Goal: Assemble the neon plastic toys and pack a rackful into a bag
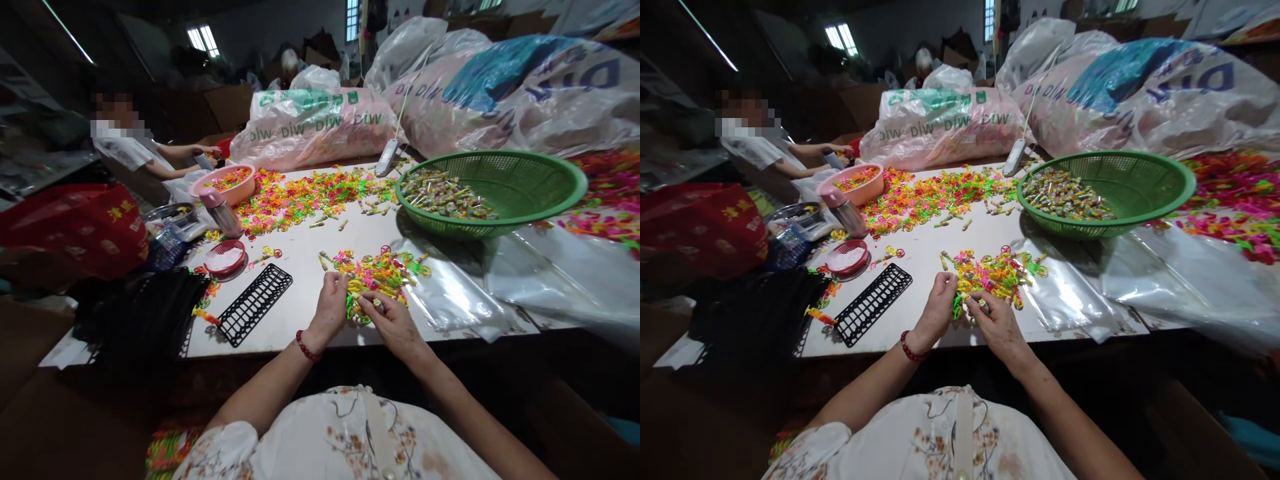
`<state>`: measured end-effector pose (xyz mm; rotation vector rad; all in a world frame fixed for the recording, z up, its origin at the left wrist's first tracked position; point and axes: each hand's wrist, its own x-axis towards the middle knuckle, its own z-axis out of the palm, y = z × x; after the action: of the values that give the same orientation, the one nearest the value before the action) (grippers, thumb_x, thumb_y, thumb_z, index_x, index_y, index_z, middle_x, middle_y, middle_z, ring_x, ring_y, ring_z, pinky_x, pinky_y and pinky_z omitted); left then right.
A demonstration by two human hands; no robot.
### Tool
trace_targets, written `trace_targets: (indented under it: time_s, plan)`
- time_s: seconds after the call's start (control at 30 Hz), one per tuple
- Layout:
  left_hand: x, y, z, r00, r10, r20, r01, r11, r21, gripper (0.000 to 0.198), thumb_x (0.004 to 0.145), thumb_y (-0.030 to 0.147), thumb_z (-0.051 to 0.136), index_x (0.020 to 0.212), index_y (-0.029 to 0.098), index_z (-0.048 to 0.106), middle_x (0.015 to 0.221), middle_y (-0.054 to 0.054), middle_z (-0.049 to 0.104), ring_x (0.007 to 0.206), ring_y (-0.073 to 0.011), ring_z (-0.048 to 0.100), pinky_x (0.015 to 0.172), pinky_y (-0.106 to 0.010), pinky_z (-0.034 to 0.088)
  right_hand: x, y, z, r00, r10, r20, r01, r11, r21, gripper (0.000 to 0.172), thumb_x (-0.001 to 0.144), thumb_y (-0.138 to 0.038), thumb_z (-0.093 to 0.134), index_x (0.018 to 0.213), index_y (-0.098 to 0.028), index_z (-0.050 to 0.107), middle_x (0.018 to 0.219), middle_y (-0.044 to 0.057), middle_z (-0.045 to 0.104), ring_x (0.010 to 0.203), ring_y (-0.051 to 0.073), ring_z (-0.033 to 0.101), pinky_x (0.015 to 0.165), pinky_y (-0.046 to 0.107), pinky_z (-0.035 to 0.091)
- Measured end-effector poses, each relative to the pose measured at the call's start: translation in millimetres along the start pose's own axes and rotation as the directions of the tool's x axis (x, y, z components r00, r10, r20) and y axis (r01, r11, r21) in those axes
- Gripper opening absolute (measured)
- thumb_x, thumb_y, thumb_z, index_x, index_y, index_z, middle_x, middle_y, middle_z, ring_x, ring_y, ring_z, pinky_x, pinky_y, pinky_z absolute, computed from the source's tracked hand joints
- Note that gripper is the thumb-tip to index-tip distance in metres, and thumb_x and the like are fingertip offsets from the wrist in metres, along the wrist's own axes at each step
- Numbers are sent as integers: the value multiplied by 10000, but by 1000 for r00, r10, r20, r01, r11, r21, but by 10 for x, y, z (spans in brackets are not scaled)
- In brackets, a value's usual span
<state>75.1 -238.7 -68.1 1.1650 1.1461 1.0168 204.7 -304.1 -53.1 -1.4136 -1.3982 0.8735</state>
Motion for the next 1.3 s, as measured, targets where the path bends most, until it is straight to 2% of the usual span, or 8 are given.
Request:
trace_targets:
  time_s: [0.23, 0.43, 0.73, 0.83, 0.97, 1.1, 1.2, 1.3]
  plan:
    - [-75, -11, 1, 993, 121, -2, -119, 978, 171, 243, 942, 459, 450, 947, 218, 479, 827, 4, 542, 731, -128, 510, 690, -243, 407, -37, -14, -16, 998, -56, -3, 56, 997, -49, 363, 896, -487, 558, 953, -174, 733, 782, 41, 720, 694, 175, 649, 662, 272, 519]
    - [-136, 71, 6, 987, 158, 12, -154, 941, 300, 159, 961, 369, 407, 939, 219, 457, 813, 7, 537, 715, -130, 496, 676, -252, 363, -92, 14, 0, 967, -253, 2, 250, 954, -168, 295, 930, -394, 519, 1008, -200, 726, 946, 94, 743, 864, 218, 689, 795, 336, 539]
    - [-150, -158, -5, 997, 80, -23, -75, 980, 183, 202, 933, 430, 448, 931, 233, 493, 817, 8, 531, 757, -140, 498, 687, -242, 394, -208, -24, 90, 951, -284, 120, 306, 914, -266, 296, 969, -310, 425, 916, -211, 698, 811, 75, 702, 765, 202, 659, 713, 311, 517]
    - [-103, -183, 25, 999, 50, 10, -51, 989, 138, 231, 934, 458, 440, 899, 234, 483, 796, 10, 532, 734, -138, 498, 671, -241, 407, -166, 31, 14, 957, -252, 146, 283, 923, -262, 285, 969, -324, 434, 927, -214, 693, 831, 66, 710, 769, 197, 665, 706, 298, 520]
    - [191, -81, -33, 996, 94, -10, -87, 953, 290, 276, 956, 453, 383, 811, 227, 448, 729, 15, 511, 680, -137, 488, 659, -254, 394, 53, 182, -319, 964, -262, -47, 234, 919, -316, 292, 937, -395, 501, 1061, -206, 686, 995, 89, 715, 918, 229, 677, 824, 336, 538]
    - [682, -8, -183, 973, 201, -116, -79, 756, 650, 215, 918, 412, 489, 845, 211, 463, 849, -40, 565, 808, -186, 549, 757, -303, 409, 246, 344, -635, 924, -304, -233, 121, 810, -574, 401, 916, -455, 476, 1118, -170, 671, 1113, 159, 610, 992, 289, 632, 865, 426, 534]
    - [1009, -51, -240, 965, 177, -193, 23, 675, 737, 288, 879, 436, 563, 968, 172, 490, 1071, -138, 556, 1012, -263, 557, 859, -351, 416, 276, 414, -640, 917, -330, -221, 130, 775, -618, 389, 932, -416, 452, 1157, -158, 636, 1130, 159, 575, 1005, 281, 616, 856, 421, 535]
    - [1227, -134, -277, 950, 170, -264, 72, 701, 710, 176, 912, 308, 510, 1000, 156, 506, 1140, -168, 535, 1122, -275, 529, 912, -349, 410, 293, 380, -503, 921, -386, -58, 282, 760, -586, 300, 945, -310, 443, 1156, -183, 614, 1094, 129, 603, 1008, 251, 613, 880, 391, 517]
